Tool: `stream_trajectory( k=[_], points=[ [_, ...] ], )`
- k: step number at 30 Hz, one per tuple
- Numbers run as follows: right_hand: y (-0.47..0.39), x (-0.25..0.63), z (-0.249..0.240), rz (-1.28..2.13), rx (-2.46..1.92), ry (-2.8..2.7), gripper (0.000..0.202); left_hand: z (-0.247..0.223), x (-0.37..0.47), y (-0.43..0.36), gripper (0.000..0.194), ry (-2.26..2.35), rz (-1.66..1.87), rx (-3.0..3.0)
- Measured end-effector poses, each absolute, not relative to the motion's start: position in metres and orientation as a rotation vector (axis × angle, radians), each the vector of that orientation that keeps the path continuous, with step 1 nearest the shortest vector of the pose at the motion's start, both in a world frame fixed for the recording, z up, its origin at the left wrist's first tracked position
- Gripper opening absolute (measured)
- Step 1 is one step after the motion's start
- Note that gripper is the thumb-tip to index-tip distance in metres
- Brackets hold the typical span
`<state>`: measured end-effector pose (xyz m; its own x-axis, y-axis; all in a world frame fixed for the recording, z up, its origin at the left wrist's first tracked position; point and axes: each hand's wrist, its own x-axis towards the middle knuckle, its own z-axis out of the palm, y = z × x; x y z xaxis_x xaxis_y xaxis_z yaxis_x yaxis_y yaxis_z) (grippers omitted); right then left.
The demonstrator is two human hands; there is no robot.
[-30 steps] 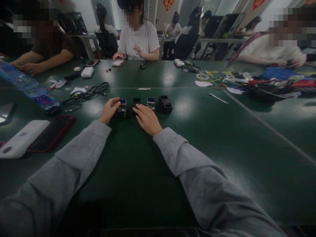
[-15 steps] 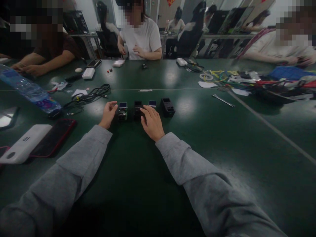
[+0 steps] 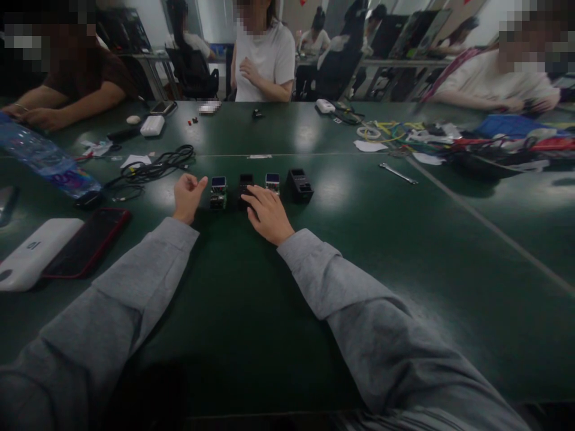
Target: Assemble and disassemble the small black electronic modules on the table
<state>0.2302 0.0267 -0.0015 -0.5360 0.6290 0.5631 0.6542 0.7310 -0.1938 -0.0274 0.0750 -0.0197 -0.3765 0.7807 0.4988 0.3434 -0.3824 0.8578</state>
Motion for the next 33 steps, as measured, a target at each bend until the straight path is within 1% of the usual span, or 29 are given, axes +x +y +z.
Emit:
stream_trajectory(
  k=[2,7,19,26,30,33],
  points=[
    [0.026,0.23,-0.002,-0.038,-0.941,-2.356,0.039,-0.018,-0.025,0.072,0.034,1.494,1.8,1.572],
    [0.03,0.231,-0.006,-0.023,-0.915,-2.323,0.036,-0.014,-0.024,0.066,0.045,1.578,1.78,1.705],
    [0.026,0.231,-0.003,-0.056,-0.894,-2.346,0.04,-0.012,-0.016,0.052,0.047,1.565,1.703,1.993],
    [0.025,0.231,-0.002,-0.119,-0.976,-2.241,0.035,-0.008,-0.013,0.019,0.054,1.476,1.456,2.226],
    [0.026,0.23,-0.002,-0.124,-1.005,-2.199,0.033,-0.008,-0.016,0.013,0.052,1.445,1.249,2.325],
    [0.027,0.23,-0.004,-0.113,-1.003,-2.223,0.031,-0.009,-0.017,0.014,0.049,1.45,1.173,2.381]
  ],
)
